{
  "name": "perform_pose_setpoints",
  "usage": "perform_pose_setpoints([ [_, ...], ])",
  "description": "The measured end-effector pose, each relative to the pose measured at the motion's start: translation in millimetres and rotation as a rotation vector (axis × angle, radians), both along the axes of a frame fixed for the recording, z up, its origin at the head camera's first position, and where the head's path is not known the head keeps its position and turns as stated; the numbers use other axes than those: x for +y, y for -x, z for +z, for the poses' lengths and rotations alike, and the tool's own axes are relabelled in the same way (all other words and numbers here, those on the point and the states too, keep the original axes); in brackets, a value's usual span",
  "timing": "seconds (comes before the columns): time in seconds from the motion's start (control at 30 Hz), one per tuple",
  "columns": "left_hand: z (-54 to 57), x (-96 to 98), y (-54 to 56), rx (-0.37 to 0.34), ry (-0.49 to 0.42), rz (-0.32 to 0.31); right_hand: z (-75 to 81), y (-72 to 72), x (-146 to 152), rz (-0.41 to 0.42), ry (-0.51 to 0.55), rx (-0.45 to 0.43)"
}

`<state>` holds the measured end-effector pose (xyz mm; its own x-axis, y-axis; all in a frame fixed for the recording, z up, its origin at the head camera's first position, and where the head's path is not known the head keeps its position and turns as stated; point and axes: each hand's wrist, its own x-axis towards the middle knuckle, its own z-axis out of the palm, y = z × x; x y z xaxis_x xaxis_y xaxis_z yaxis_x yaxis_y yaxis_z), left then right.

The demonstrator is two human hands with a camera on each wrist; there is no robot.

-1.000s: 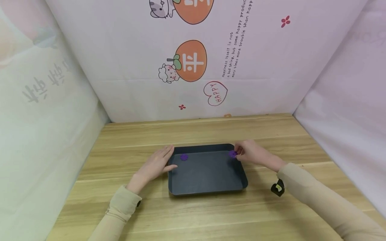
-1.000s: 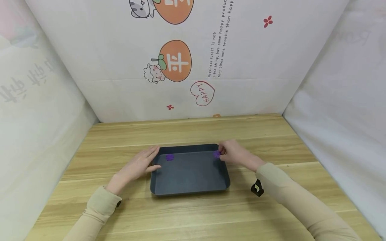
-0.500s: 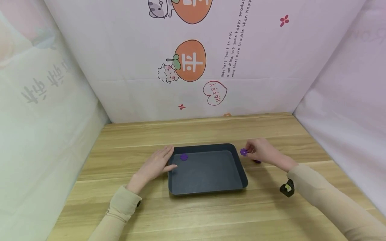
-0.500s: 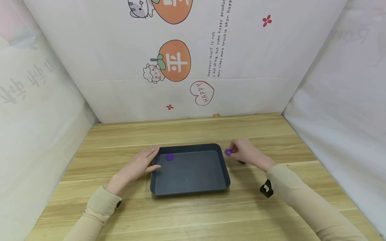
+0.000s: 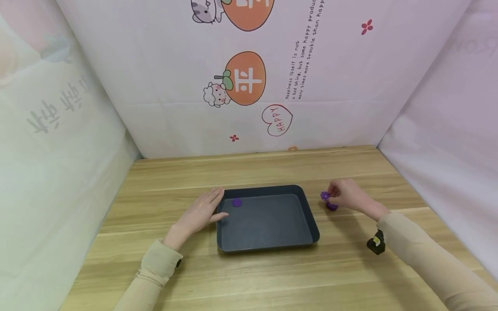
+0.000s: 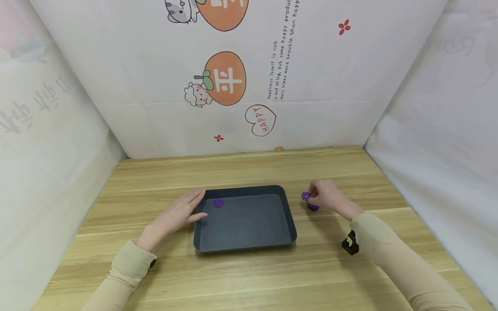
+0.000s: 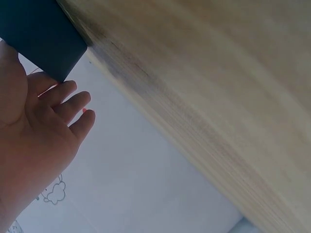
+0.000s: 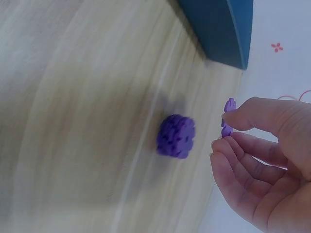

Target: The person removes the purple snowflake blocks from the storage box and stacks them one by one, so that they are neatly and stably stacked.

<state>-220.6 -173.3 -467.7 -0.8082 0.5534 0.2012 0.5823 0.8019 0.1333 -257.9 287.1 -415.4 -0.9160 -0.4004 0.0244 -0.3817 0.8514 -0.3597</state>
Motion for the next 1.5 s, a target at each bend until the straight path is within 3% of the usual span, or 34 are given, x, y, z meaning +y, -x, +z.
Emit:
perform_pose_setpoints([
  [0.67,0.4,0.2,0.0,0.005,0.0,-0.002,-14.9,-1.5,18,0.013,-0.009,0.03],
  [1.33,0.6,0.0,0.3,0.011,0.01,-0.004,-14.4,-5.7,17,-0.043,-0.056,-0.065],
  [1.5,0.7,0.0,0.3,0.001,0.006,-0.003,-14.5,-5.7,19,-0.036,-0.048,-0.051],
])
